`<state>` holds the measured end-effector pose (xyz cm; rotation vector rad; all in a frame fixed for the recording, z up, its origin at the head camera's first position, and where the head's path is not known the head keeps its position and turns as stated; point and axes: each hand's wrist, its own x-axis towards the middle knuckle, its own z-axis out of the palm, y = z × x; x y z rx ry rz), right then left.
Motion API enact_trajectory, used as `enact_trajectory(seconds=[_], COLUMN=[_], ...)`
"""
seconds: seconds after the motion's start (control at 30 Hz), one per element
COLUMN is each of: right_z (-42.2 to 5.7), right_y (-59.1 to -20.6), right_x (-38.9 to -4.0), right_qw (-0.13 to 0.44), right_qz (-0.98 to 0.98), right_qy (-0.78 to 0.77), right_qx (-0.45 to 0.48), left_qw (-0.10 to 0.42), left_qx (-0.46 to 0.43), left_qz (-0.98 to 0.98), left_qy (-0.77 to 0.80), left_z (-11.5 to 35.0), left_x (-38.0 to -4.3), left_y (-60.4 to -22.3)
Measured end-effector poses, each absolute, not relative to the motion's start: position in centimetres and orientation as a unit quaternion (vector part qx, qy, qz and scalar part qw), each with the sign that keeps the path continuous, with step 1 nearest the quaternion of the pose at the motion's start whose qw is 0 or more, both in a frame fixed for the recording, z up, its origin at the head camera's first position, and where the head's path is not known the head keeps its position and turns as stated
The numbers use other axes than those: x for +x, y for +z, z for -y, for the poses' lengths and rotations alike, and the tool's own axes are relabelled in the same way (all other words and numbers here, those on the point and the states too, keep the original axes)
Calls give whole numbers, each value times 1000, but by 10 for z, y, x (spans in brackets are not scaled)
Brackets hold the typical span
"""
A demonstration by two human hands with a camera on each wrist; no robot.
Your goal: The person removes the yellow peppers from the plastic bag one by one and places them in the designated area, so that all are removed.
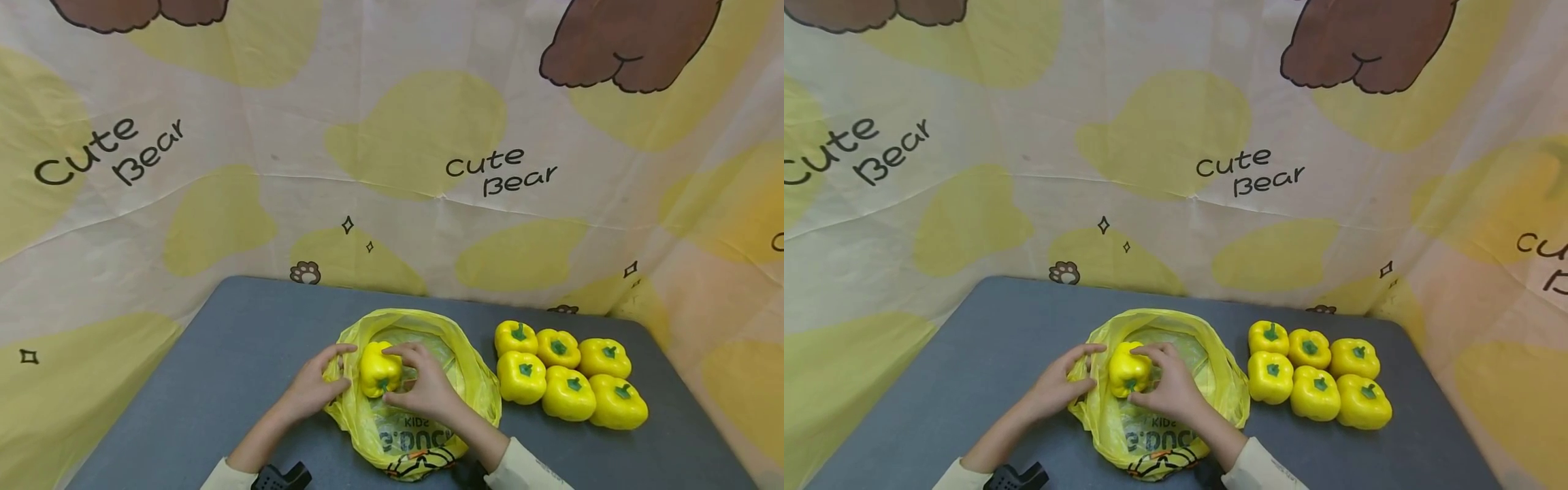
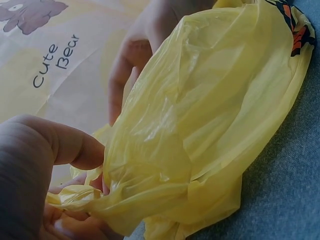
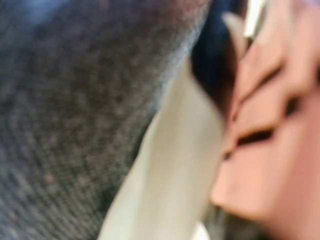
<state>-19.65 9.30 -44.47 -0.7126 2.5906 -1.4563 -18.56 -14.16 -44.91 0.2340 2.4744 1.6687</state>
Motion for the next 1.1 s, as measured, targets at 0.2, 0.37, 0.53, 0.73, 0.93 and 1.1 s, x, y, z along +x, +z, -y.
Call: enact_trajectory(seconds=[0.2, 0.37, 0.53, 0.73, 0.93, 1.1], right_z=[-88, -87, -86, -84, -84, -85], right_y=[-444, -446, -447, -447, -448, -445], right_x=[-197, -198, -200, -199, -198, -197], right_qw=[35, 36, 32, 34, 32, 26], right_qz=[-858, -860, -858, -858, -862, -860], right_qy=[-454, -450, -454, -456, -449, -452], right_qx=[-237, -237, -239, -233, -232, -235], left_qw=[76, 72, 69, 70, 75, 74], left_qx=[77, 78, 79, 75, 77, 81], left_qz=[-825, -825, -825, -828, -826, -824], left_qy=[555, 555, 555, 551, 553, 555], left_z=[142, 142, 142, 142, 142, 142], left_x=[-186, -187, -186, -186, -185, -185], left_y=[-449, -449, -448, -448, -447, -448])
